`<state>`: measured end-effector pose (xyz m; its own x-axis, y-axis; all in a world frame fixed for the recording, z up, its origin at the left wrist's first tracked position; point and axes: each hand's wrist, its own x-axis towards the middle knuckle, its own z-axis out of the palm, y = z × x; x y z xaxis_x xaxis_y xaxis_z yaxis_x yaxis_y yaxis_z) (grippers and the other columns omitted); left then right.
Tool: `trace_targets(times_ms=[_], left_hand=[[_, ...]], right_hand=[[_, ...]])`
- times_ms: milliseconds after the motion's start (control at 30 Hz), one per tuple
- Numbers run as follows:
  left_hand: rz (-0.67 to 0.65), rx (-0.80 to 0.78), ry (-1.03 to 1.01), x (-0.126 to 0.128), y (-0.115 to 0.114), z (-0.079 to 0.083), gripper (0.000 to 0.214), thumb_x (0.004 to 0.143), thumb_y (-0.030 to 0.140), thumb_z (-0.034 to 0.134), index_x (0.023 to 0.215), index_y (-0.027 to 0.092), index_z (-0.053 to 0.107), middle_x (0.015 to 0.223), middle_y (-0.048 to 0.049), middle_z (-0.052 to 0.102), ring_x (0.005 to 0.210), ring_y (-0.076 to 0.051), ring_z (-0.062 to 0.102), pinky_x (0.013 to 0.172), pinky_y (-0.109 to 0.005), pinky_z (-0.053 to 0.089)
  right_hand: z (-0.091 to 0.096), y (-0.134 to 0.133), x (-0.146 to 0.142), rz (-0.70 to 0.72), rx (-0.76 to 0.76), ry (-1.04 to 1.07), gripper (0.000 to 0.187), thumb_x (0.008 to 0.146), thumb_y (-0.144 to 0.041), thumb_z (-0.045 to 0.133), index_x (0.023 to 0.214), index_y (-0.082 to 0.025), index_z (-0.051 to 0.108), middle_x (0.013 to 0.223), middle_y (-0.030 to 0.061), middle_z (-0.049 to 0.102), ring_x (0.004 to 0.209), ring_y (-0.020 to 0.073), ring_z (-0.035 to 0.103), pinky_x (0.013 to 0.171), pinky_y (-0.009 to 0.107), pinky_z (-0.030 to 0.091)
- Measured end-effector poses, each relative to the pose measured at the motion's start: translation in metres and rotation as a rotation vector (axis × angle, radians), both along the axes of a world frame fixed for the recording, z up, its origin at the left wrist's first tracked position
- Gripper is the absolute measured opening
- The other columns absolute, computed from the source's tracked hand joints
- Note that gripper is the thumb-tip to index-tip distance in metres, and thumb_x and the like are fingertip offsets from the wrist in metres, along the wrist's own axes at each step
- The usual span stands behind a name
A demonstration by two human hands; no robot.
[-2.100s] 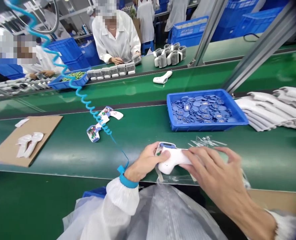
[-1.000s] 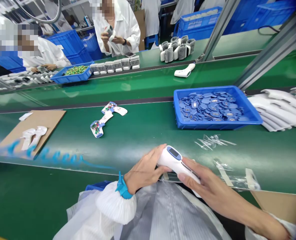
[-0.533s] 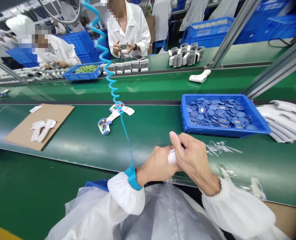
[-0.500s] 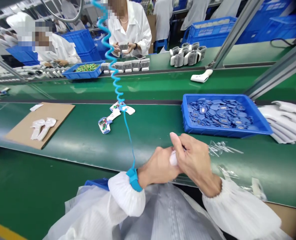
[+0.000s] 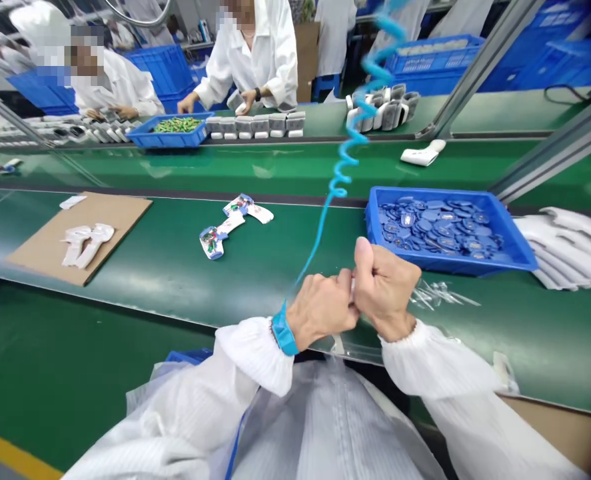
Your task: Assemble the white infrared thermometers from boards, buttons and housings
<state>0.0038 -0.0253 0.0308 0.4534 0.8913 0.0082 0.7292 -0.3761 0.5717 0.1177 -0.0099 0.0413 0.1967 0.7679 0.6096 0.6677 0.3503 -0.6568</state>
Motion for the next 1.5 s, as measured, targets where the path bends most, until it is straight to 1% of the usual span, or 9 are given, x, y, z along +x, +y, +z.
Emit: trace_targets(times_ms=[233,500,633,733,833,1000,1167,1300,1500], left_hand=[[0.059,-0.278,-0.355,-0.010,0.008,0.010,0.038,0.084,0.049,0.076,0.104,0.019,0.063,0.089,-0.0062,0.074,0.073,-0.022,0.067,0.059,-0.029,0.042],[0.132,-0.064,-0.191,0.000,-0.009,-0.007,0.022,0.092,0.038,0.063,0.099,0.018,0.060,0.080,-0.0077,0.071,0.066,-0.024,0.067,0.060,-0.032,0.039],[0.210,-0.179,-0.210,-0.031,-0.008,0.013,0.031,0.094,0.050,0.065,0.086,0.021,0.058,0.073,-0.0002,0.066,0.063,-0.019,0.061,0.059,-0.030,0.037],[0.233,-0.101,-0.116,-0.055,0.002,0.025,0.027,0.092,0.042,0.071,0.108,0.021,0.062,0.093,-0.0015,0.072,0.079,-0.022,0.065,0.070,-0.032,0.044],[0.111,0.107,0.136,-0.051,0.014,0.024,0.044,0.088,0.027,0.075,0.127,0.019,0.057,0.113,-0.0084,0.071,0.099,-0.028,0.065,0.085,-0.039,0.046],[-0.228,0.140,0.463,-0.023,0.028,0.017,0.022,0.092,0.033,0.074,0.098,0.012,0.067,0.101,-0.0158,0.071,0.100,-0.034,0.063,0.087,-0.046,0.044],[0.005,-0.147,0.084,-0.035,0.022,0.028,0.022,0.095,0.033,0.067,0.110,0.017,0.062,0.098,-0.0075,0.070,0.088,-0.026,0.063,0.076,-0.037,0.043],[0.168,-0.368,-0.473,-0.032,0.019,0.026,0.029,0.099,0.046,0.060,0.111,0.019,0.062,0.092,-0.0038,0.070,0.081,-0.020,0.062,0.071,-0.032,0.044],[0.280,-0.658,-0.944,-0.002,0.016,0.009,0.051,0.093,0.061,0.063,0.110,0.013,0.062,0.091,-0.0085,0.069,0.073,-0.016,0.062,0.065,-0.027,0.047]], right_hand=[[0.005,-0.002,0.021,-0.110,-0.235,0.282,0.059,0.102,-0.054,0.052,0.054,-0.020,0.060,0.051,0.0003,0.057,0.051,0.0139,0.051,0.057,0.031,0.038],[0.002,0.002,0.015,0.085,-0.285,-0.006,0.065,0.103,-0.055,0.044,0.051,-0.020,0.059,0.050,0.0015,0.058,0.047,0.0125,0.051,0.054,0.029,0.034],[0.013,0.040,0.062,0.142,-0.421,-0.196,0.055,0.104,-0.052,0.046,0.068,-0.020,0.073,0.062,0.0004,0.068,0.055,0.0146,0.060,0.059,0.027,0.041],[0.012,0.087,0.113,0.043,-0.427,-0.393,0.026,0.096,-0.032,0.058,0.090,-0.018,0.079,0.080,0.0057,0.076,0.070,0.0207,0.067,0.072,0.032,0.047],[-0.004,0.126,0.139,0.109,-0.467,-0.497,0.015,0.079,-0.018,0.072,0.091,-0.016,0.080,0.087,0.0100,0.077,0.076,0.0237,0.068,0.077,0.035,0.049],[-0.018,0.141,0.139,0.200,-0.500,-0.582,0.012,0.079,-0.010,0.067,0.083,-0.013,0.078,0.087,0.0166,0.075,0.081,0.0290,0.070,0.078,0.040,0.050],[0.010,0.106,0.139,0.220,-0.467,-0.507,0.024,0.093,-0.021,0.055,0.105,-0.015,0.074,0.099,0.0140,0.077,0.094,0.0293,0.074,0.088,0.041,0.055],[0.029,0.060,0.110,0.253,-0.514,-0.013,0.027,0.095,-0.039,0.062,0.112,-0.020,0.069,0.084,0.0055,0.077,0.077,0.0234,0.076,0.074,0.035,0.061],[0.019,0.010,0.052,0.209,-0.434,0.369,0.028,0.087,-0.050,0.075,0.098,-0.025,0.080,0.106,0.0053,0.080,0.097,0.0255,0.075,0.092,0.041,0.061]])
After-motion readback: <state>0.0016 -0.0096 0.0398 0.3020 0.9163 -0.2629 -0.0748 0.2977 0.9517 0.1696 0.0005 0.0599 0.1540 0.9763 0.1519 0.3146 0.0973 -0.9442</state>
